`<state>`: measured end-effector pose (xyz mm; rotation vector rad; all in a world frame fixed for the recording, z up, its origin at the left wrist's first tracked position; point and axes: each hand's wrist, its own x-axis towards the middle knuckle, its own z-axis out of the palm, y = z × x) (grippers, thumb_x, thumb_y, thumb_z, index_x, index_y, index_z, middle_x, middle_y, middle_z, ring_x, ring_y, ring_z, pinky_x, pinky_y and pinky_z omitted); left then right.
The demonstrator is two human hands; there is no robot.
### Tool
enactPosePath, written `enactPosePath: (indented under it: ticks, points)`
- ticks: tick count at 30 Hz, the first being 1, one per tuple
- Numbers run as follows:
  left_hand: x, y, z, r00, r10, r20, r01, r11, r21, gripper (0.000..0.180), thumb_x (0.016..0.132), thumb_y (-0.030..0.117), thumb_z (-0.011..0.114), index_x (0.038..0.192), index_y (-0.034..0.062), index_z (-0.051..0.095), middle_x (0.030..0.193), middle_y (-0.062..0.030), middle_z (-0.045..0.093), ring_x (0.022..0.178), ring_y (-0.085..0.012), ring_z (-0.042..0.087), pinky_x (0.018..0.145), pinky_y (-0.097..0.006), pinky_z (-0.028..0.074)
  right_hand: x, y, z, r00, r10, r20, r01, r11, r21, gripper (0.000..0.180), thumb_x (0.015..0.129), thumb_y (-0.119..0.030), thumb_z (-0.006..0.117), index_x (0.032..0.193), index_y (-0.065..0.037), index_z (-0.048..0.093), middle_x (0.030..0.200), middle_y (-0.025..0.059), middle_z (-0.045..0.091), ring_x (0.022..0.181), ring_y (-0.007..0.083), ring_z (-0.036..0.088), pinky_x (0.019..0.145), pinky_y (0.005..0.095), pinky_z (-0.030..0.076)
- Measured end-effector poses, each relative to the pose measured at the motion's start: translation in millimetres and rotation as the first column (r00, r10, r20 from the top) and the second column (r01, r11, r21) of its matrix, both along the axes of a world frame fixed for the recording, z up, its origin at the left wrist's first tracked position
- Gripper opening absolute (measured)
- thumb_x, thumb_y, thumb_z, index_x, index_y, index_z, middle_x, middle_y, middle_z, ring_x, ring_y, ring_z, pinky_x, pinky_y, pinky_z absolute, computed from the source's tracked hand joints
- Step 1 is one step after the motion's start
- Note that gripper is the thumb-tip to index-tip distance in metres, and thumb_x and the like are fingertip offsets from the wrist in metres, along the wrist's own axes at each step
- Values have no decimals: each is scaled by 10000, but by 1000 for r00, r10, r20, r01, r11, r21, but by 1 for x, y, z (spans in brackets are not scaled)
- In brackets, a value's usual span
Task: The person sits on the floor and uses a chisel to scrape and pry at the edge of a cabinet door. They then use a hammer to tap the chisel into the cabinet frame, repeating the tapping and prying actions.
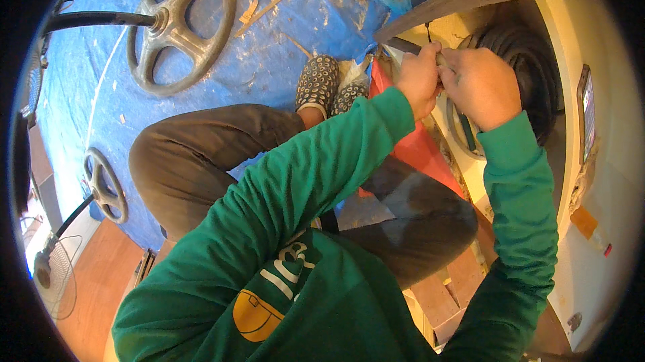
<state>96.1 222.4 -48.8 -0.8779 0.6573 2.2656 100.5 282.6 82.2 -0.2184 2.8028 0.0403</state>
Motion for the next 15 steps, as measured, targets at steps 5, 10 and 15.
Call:
enactPosePath:
  ticks: [5,10,15]
  points:
    - [2,-3,14,1000,13,-18,-13,1000,11,297,964,292,590,994,-2,568,760,-95,578,602,-203,568,499,-370,430,3,-2,7,997,-20,-74,17,999,-41,182,851,-226,653,895,-66,730,809,201,683,795,413,665,708,534,524]
    - [-3,-2,-3,999,-30,-29,31,999,28,286,964,284,582,975,-2,585,742,-88,581,573,-203,563,483,-359,411,-6,0,0,1000,-29,-1,29,1000,2,284,857,-225,689,1087,-70,751,902,221,699,857,407,675,724,478,541]
    - [5,-5,21,1000,4,9,-4,998,55,281,971,281,571,989,1,590,729,-86,579,558,-198,557,478,-355,398,-2,-4,10,999,-15,42,16,1000,-23,276,857,-222,687,1077,-67,749,881,218,696,847,420,670,719,486,536]
